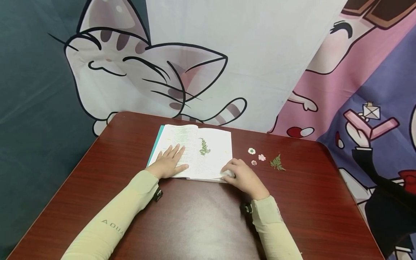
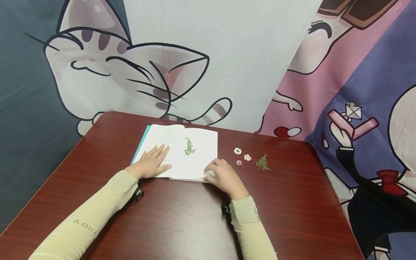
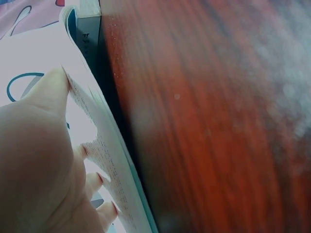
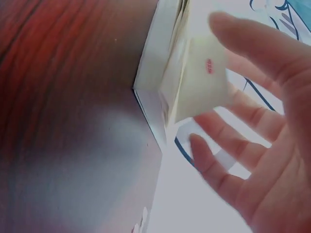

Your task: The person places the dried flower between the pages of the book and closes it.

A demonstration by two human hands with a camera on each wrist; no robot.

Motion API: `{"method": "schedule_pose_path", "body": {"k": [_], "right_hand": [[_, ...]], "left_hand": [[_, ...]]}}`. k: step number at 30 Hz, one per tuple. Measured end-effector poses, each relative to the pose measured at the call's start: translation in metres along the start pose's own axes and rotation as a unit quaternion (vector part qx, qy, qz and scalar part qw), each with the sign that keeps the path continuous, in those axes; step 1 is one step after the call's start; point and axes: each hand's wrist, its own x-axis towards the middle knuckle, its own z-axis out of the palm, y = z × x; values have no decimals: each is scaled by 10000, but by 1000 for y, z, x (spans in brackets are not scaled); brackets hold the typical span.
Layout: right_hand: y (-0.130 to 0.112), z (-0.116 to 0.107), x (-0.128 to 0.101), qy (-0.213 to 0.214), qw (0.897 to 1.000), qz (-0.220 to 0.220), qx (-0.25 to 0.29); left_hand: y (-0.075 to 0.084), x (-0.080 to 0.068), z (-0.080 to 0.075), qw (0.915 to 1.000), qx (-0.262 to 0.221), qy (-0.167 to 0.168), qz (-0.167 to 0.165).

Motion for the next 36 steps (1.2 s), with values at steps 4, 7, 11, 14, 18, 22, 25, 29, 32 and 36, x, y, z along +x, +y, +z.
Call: {"method": "schedule_pose_path", "body": {"k": [4, 7, 11, 14, 18, 22, 25, 29, 32, 36], "right_hand": [[1, 0, 1, 578, 9973, -390, -239], [2, 2, 2, 928, 9943, -457, -250], [4, 6, 1, 1195, 9919, -161, 410], [5, 11, 0, 1451, 9814, 253, 1229], [3, 19, 3, 1973, 9496, 1038, 2204], [-3, 25, 12, 2562, 8922, 2092, 3076], [-8, 27, 21, 2742, 8366, 2857, 3785], [-11, 28, 30, 2568, 7703, 3353, 4779], [-14, 26, 35, 2541, 7396, 3379, 5237], [-16, 24, 42, 2564, 7103, 3214, 5714]], "left_hand": [[0, 0, 1, 10000, 11, 39, 20], [-1, 1, 1, 10000, 15, 29, 23], [-1, 1, 1, 10000, 2, 25, 39], [0, 1, -1, 10000, -42, 17, 73], [0, 1, 0, 10000, -21, -17, 40], [-1, 0, 1, 10000, 24, -33, -47], [-1, -2, 0, 10000, -7, -36, -59], [-2, -3, 0, 10000, -60, -23, -45], [-4, -1, 2, 10000, -52, 14, -19], [-10, 4, 7, 10000, -52, 25, 10]]}}
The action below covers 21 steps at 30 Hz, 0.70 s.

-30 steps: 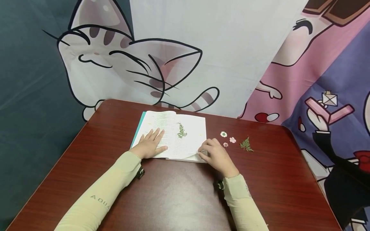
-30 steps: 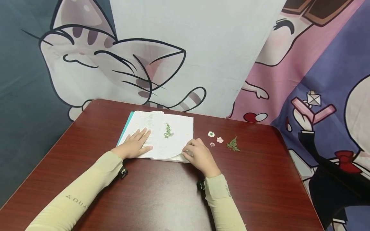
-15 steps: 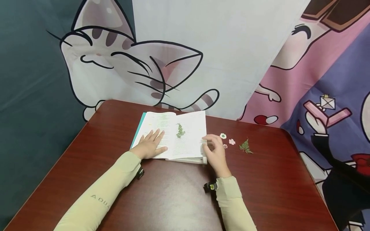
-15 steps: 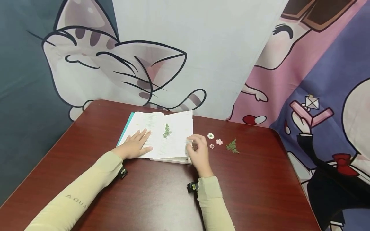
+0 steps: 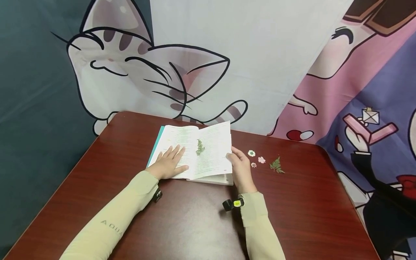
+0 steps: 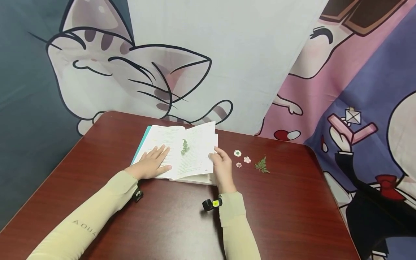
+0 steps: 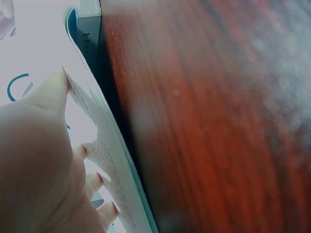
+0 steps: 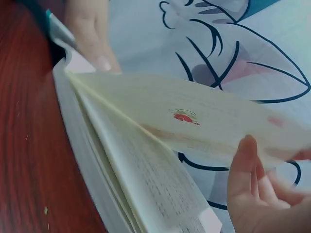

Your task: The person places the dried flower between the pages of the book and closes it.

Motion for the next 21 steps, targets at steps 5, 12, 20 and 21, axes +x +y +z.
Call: {"method": "schedule_pose_path", "body": {"k": [5, 12, 20, 21], "right_hand": [[3, 7, 9, -527, 9956, 194, 750], [16, 22, 19, -1327, 9889, -233, -625], [29, 36, 23, -2016, 9502, -789, -2243], [31, 40, 25, -1974, 9499, -735, -2308]], "left_hand": [[-2, 4, 2, 10000, -88, 20, 9], [-3, 4, 2, 9999, -114, 50, -6], [-1, 1, -2, 9999, -118, 52, 82], [-1, 0, -4, 9998, -144, 40, 92]]}}
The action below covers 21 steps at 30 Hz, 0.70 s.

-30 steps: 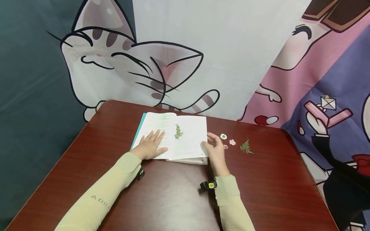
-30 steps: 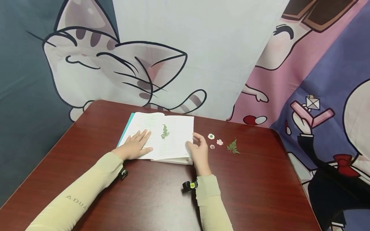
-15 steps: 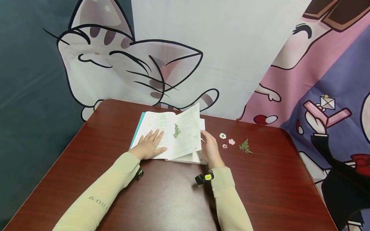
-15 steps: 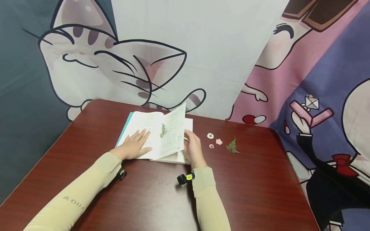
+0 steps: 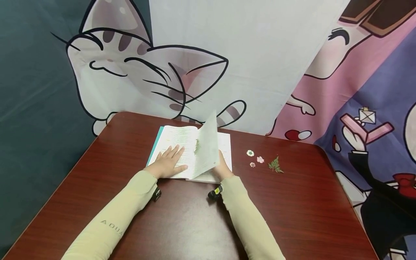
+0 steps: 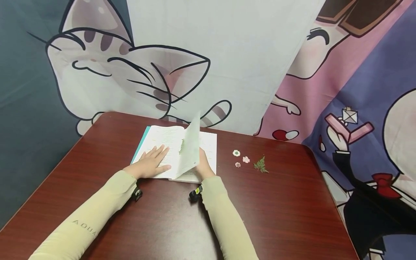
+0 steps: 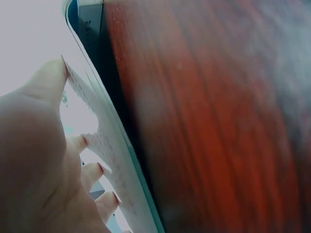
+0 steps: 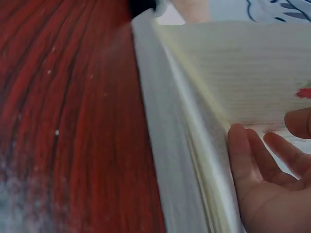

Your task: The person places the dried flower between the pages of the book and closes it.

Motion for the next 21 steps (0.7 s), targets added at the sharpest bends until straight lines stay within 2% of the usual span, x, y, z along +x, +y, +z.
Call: {"method": "schedule_pose_path", "body": {"k": [4, 6, 9, 12, 18, 21], "right_hand": [[1, 13, 14, 122, 9976, 411, -535], [0, 17, 20, 46, 9960, 591, -673], [-4, 20, 24, -143, 9934, 765, -848], [-8, 20, 25, -281, 9912, 875, -954], [-9, 19, 26, -218, 9875, 913, -1266], [-6, 20, 27, -151, 9838, 822, -1588]], "left_hand": [[-1, -4, -7, 9998, -160, 60, 132], [-6, -5, -9, 9992, -264, 174, 256], [-15, -7, -14, 9962, -542, 476, 484], [-24, -9, -19, 9914, -847, 871, 490], [-34, -18, -30, 9738, -1343, 1830, 95], [-34, -22, -36, 9563, -1594, 2452, 78]]}}
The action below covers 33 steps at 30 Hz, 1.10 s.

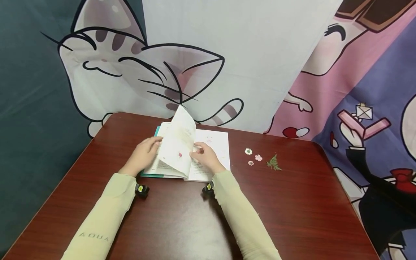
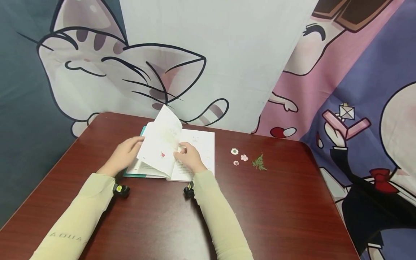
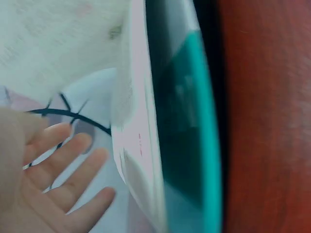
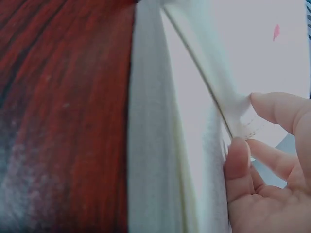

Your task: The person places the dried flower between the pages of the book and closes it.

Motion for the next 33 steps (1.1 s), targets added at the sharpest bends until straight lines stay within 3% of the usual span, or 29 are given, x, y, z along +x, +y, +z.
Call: {"method": "schedule_pose_path", "body": {"k": [3, 6, 9, 12, 15, 18, 20, 25, 33], "right_hand": [[1, 2, 1, 57, 9993, -119, -346], [0, 4, 0, 93, 9981, -232, -557], [-1, 4, -1, 142, 9974, -294, -637], [-2, 5, -1, 184, 9966, -365, -716], [-2, 5, -1, 215, 9958, -426, -781], [-2, 5, -1, 255, 9954, -454, -806], [-2, 4, -2, 286, 9953, -480, -792], [0, 4, -2, 305, 9952, -525, -765], [-3, 3, -5, 199, 9973, -342, -620]], "left_hand": [[9, -1, -8, 9957, -310, 846, 213], [23, 0, -13, 9844, -544, 1582, 542], [38, 2, -12, 9794, -498, 1739, 892], [51, 5, -6, 9850, -202, 1259, 1158], [55, 9, 6, 9904, 170, 386, 1313], [52, 13, 20, 9881, 482, -500, 1373], [49, 14, 29, 9843, 675, -913, 1353], [41, 13, 39, 9797, 996, -1389, 1046], [34, 12, 46, 9710, 1466, -1780, 628]]}}
